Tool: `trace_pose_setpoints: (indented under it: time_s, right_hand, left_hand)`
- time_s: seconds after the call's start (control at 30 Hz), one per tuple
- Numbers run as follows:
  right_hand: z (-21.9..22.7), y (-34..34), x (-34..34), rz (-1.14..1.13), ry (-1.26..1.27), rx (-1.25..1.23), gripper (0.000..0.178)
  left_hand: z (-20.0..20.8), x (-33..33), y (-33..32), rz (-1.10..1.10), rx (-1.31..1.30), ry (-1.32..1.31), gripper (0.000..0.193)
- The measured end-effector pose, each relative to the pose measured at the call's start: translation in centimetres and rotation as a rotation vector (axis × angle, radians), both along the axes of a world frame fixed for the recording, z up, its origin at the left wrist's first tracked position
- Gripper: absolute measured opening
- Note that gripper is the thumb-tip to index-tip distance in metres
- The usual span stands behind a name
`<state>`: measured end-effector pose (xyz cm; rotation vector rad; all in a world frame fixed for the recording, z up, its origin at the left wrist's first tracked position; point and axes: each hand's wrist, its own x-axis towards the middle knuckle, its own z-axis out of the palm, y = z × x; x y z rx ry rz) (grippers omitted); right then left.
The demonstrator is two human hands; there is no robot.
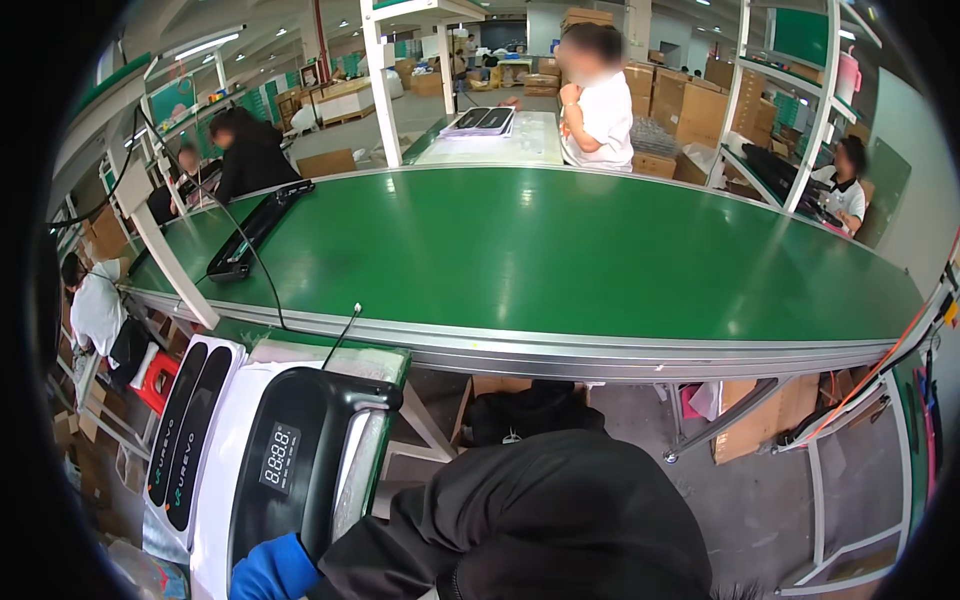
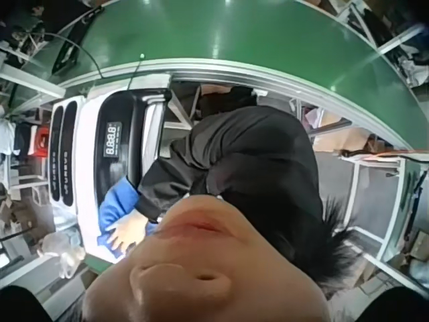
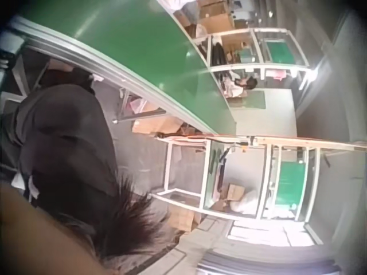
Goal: Cleaning, trimming, and assembling plastic covers onto a base unit on a production line.
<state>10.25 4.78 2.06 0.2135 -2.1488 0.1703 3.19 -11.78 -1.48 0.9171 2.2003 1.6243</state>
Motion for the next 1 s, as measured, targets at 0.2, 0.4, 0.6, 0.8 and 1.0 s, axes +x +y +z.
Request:
trace_pose_setpoints:
  time_s: [0.2,0.4,0.6,0.8,1.0]
  right_hand:
    - [-0.7,0.7,3.6,0.039,-0.035,0.015,0.031]
    - [-0.2,11.1,12.6,-0.142,-0.086,-0.175,0.039]
    - [1.0,18.1,25.8,-0.949,-0.202,-0.444,0.04]
    - [0.9,16.2,25.2,-1.125,-0.112,-0.389,0.041]
    - [0.8,12.7,18.4,-0.912,-0.134,-0.375,0.049]
  left_hand:
    - [-2.4,-2.4,-1.6,0.008,-0.147,0.161,0.091]
    - [2.7,1.0,0.0,-0.035,-0.323,0.128,0.092]
    - [3.2,1.5,0.2,-0.077,-0.403,0.177,0.091]
    - [4.9,3.6,1.0,-0.015,-0.218,-0.126,0.086]
    - [4.0,3.5,1.9,-0.003,-0.22,-0.227,0.085]
